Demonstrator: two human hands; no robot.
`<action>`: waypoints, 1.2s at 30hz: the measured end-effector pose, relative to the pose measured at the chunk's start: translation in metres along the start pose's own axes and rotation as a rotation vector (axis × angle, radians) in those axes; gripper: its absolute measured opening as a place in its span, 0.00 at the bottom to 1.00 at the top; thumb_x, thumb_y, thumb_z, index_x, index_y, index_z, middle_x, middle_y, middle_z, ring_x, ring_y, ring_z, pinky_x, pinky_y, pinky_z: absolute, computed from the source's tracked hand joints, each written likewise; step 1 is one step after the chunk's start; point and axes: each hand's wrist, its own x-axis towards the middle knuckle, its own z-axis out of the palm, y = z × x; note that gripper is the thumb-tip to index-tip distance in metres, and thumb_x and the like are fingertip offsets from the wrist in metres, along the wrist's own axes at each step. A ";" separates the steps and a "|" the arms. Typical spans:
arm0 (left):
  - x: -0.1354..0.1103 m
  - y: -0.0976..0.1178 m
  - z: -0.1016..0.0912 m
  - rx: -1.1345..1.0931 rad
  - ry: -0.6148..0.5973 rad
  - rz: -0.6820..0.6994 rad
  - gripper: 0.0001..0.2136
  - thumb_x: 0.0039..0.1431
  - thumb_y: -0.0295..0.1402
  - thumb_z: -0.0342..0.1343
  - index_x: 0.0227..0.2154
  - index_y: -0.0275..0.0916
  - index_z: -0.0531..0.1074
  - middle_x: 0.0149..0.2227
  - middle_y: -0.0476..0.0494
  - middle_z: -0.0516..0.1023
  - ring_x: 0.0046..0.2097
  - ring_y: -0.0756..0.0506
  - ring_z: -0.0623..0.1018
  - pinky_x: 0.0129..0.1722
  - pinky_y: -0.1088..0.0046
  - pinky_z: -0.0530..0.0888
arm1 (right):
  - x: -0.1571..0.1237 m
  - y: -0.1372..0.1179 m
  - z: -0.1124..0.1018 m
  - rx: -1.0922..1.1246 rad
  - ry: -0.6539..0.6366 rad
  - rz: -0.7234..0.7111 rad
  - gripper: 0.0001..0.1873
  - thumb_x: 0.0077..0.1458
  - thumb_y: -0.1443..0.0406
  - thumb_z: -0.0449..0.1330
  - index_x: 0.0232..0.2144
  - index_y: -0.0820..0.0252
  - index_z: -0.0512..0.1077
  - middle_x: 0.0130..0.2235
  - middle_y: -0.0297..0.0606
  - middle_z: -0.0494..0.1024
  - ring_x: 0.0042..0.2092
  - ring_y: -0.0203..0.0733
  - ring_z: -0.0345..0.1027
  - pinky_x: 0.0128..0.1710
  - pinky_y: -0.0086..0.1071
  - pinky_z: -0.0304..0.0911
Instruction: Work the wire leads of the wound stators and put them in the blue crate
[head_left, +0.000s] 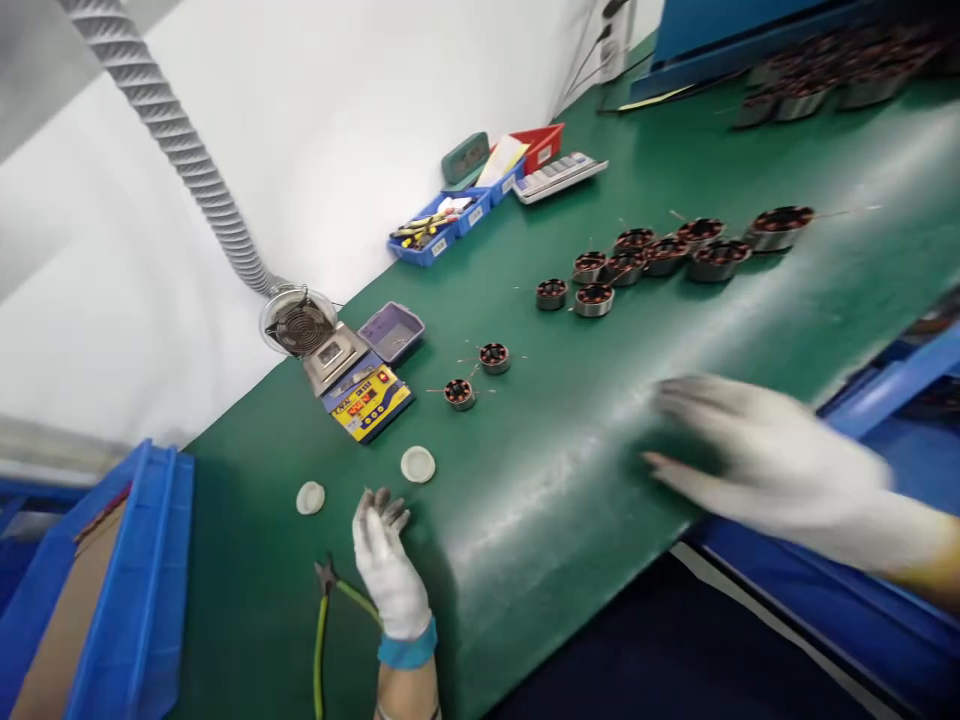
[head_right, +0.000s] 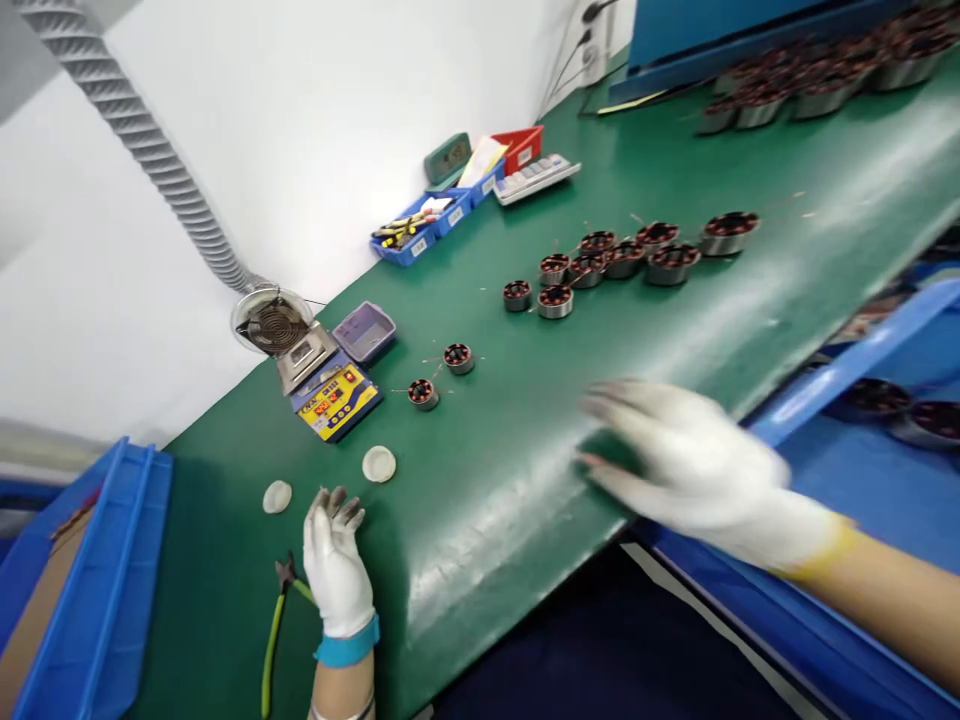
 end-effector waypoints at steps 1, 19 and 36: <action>-0.002 0.002 0.000 0.005 -0.009 0.004 0.28 0.66 0.57 0.58 0.54 0.38 0.73 0.52 0.32 0.81 0.44 0.41 0.85 0.47 0.61 0.81 | 0.026 -0.021 0.019 0.004 -0.080 -0.206 0.17 0.58 0.59 0.66 0.50 0.49 0.82 0.54 0.56 0.82 0.56 0.62 0.76 0.60 0.56 0.71; -0.044 0.023 0.016 -0.541 -0.356 -0.675 0.25 0.58 0.59 0.62 0.31 0.38 0.79 0.29 0.40 0.80 0.31 0.45 0.80 0.29 0.70 0.75 | 0.050 -0.187 0.072 0.583 -0.361 -0.597 0.23 0.63 0.62 0.63 0.59 0.47 0.76 0.42 0.41 0.85 0.47 0.53 0.80 0.68 0.58 0.63; -0.027 0.030 0.006 -0.701 -0.467 -0.872 0.32 0.66 0.62 0.49 0.17 0.40 0.64 0.14 0.52 0.58 0.14 0.54 0.52 0.17 0.75 0.47 | 0.046 -0.188 0.111 0.843 -0.617 0.033 0.13 0.57 0.52 0.67 0.38 0.50 0.86 0.46 0.43 0.85 0.56 0.57 0.77 0.58 0.48 0.75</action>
